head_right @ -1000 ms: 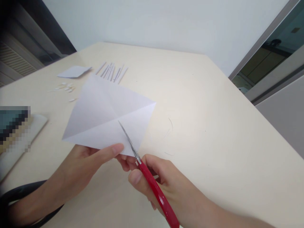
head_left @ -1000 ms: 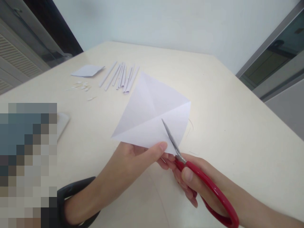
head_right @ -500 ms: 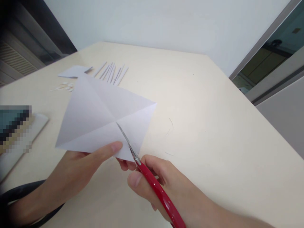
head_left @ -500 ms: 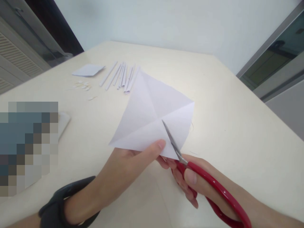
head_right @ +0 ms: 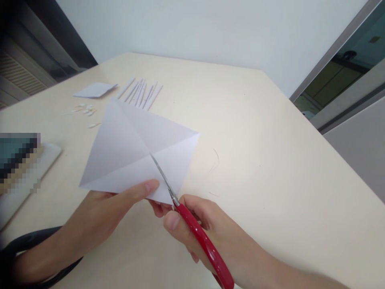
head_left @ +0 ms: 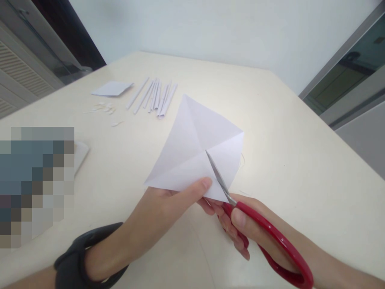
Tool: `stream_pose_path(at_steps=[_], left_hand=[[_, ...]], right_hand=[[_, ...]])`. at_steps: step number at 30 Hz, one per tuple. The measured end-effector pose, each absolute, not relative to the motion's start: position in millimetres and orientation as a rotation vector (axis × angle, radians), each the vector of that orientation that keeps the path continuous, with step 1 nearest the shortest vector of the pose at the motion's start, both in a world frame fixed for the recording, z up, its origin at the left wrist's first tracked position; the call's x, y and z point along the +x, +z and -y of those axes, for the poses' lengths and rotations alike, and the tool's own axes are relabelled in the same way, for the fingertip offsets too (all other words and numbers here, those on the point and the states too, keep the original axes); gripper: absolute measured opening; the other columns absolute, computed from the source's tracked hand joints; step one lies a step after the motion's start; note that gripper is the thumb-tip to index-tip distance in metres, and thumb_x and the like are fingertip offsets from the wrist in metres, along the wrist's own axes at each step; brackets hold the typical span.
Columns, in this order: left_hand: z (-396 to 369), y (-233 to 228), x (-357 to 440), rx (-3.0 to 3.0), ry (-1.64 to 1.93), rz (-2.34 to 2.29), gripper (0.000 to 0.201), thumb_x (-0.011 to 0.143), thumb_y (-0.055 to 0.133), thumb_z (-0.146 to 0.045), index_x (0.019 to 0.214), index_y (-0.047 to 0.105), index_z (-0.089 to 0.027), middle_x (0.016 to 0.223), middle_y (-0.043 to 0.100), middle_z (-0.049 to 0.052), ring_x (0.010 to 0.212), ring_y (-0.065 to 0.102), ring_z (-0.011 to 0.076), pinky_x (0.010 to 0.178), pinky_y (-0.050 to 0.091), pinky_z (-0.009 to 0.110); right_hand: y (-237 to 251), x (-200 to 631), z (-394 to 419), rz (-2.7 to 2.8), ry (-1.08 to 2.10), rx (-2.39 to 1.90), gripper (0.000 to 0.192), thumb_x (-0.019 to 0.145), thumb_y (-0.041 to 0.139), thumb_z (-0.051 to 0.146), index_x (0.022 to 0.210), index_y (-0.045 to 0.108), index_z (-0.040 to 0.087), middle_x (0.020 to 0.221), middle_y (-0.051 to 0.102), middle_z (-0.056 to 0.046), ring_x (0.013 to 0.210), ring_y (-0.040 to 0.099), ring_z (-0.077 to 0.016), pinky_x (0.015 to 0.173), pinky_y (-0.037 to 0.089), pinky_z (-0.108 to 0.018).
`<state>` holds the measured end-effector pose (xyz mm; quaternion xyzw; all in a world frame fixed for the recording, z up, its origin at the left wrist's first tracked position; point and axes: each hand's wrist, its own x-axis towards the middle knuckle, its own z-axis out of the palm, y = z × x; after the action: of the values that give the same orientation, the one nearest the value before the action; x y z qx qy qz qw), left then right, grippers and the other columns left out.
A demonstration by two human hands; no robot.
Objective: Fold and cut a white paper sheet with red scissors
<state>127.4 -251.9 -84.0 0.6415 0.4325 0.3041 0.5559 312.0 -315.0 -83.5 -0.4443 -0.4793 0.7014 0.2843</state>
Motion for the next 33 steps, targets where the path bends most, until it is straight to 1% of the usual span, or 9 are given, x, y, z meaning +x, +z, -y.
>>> stream_pose_path(at_steps=[2, 6, 9, 15, 19, 22, 24, 28, 33], left_hand=[[251, -85, 127, 1.504, 0.713, -1.033, 0.030, 0.088, 0.056, -0.035, 0.061, 0.067, -0.026, 0.092, 0.076, -0.011, 0.095, 0.065, 0.0156, 0.091, 0.043, 0.024], [251, -86, 127, 1.504, 0.713, -1.032, 0.031, 0.088, 0.056, -0.036, 0.061, 0.068, -0.027, 0.098, 0.075, -0.011, 0.102, 0.063, 0.0157, 0.093, 0.042, 0.024], [251, -85, 128, 1.516, 0.713, -1.038, 0.033, 0.088, 0.055, -0.036, 0.059, 0.067, -0.027, 0.099, 0.075, -0.011, 0.101, 0.063, 0.0158, 0.094, 0.042, 0.024], [252, -83, 129, 1.501, 0.683, -1.066, 0.033, 0.087, 0.056, -0.037, 0.057, 0.067, -0.027, 0.094, 0.075, -0.010, 0.092, 0.066, 0.0166, 0.092, 0.044, 0.027], [250, -82, 128, 1.516, 0.697, -1.090, 0.032, 0.086, 0.057, -0.037, 0.057, 0.067, -0.025, 0.091, 0.076, -0.006, 0.094, 0.065, 0.0195, 0.095, 0.043, 0.031], [247, -78, 128, 1.522, 0.777, -1.034, 0.032, 0.088, 0.053, -0.032, 0.061, 0.068, -0.024, 0.089, 0.076, -0.004, 0.097, 0.064, 0.0198, 0.099, 0.041, 0.030], [244, -75, 128, 1.512, 0.819, -1.034, 0.034, 0.089, 0.052, -0.030, 0.060, 0.067, -0.023, 0.081, 0.075, -0.004, 0.089, 0.066, 0.0187, 0.095, 0.043, 0.028], [243, -74, 129, 1.433, 0.884, -1.038, 0.034, 0.089, 0.053, -0.033, 0.058, 0.064, -0.022, 0.063, 0.068, -0.004, 0.068, 0.064, 0.0169, 0.074, 0.051, 0.027], [247, -79, 130, 1.368, 0.905, -1.108, 0.027, 0.086, 0.058, -0.036, 0.065, 0.065, -0.021, 0.066, 0.068, -0.004, 0.068, 0.063, 0.0181, 0.073, 0.050, 0.030]], right_hand=[[-85, 311, 315, 1.277, 1.866, -1.169, 0.043, 0.088, 0.041, 0.061, 0.082, 0.047, 0.019, 0.064, 0.041, 0.004, 0.053, 0.040, -0.0094, 0.053, 0.035, -0.024], [-91, 311, 315, 1.243, 1.862, -1.146, 0.042, 0.089, 0.042, 0.058, 0.076, 0.047, 0.019, 0.061, 0.041, 0.004, 0.050, 0.042, -0.0087, 0.046, 0.034, -0.021], [-94, 311, 315, 1.241, 1.876, -1.122, 0.043, 0.089, 0.042, 0.059, 0.077, 0.047, 0.019, 0.062, 0.040, 0.004, 0.047, 0.042, -0.0077, 0.042, 0.034, -0.019], [-97, 311, 316, 1.279, 1.861, -1.155, 0.045, 0.090, 0.038, 0.061, 0.086, 0.050, 0.018, 0.059, 0.043, 0.003, 0.048, 0.044, -0.0092, 0.045, 0.038, -0.021], [-92, 311, 316, 1.250, 1.858, -1.167, 0.045, 0.088, 0.041, 0.060, 0.073, 0.045, 0.018, 0.061, 0.041, 0.004, 0.047, 0.042, -0.0072, 0.043, 0.036, -0.019], [-86, 312, 315, 1.271, 1.814, -1.221, 0.043, 0.089, 0.045, 0.055, 0.067, 0.042, 0.019, 0.056, 0.040, 0.006, 0.045, 0.039, -0.0063, 0.043, 0.033, -0.018], [-84, 312, 315, 1.282, 1.789, -1.271, 0.042, 0.090, 0.047, 0.053, 0.066, 0.040, 0.019, 0.051, 0.039, 0.007, 0.043, 0.036, -0.0063, 0.042, 0.031, -0.018], [-81, 313, 317, 1.296, 1.803, -1.277, 0.044, 0.092, 0.043, 0.052, 0.063, 0.037, 0.020, 0.050, 0.039, 0.006, 0.044, 0.037, -0.0079, 0.043, 0.031, -0.020], [-75, 315, 316, 1.347, 1.808, -1.279, 0.044, 0.093, 0.037, 0.055, 0.067, 0.043, 0.020, 0.058, 0.044, 0.002, 0.054, 0.043, -0.0119, 0.051, 0.035, -0.024]])
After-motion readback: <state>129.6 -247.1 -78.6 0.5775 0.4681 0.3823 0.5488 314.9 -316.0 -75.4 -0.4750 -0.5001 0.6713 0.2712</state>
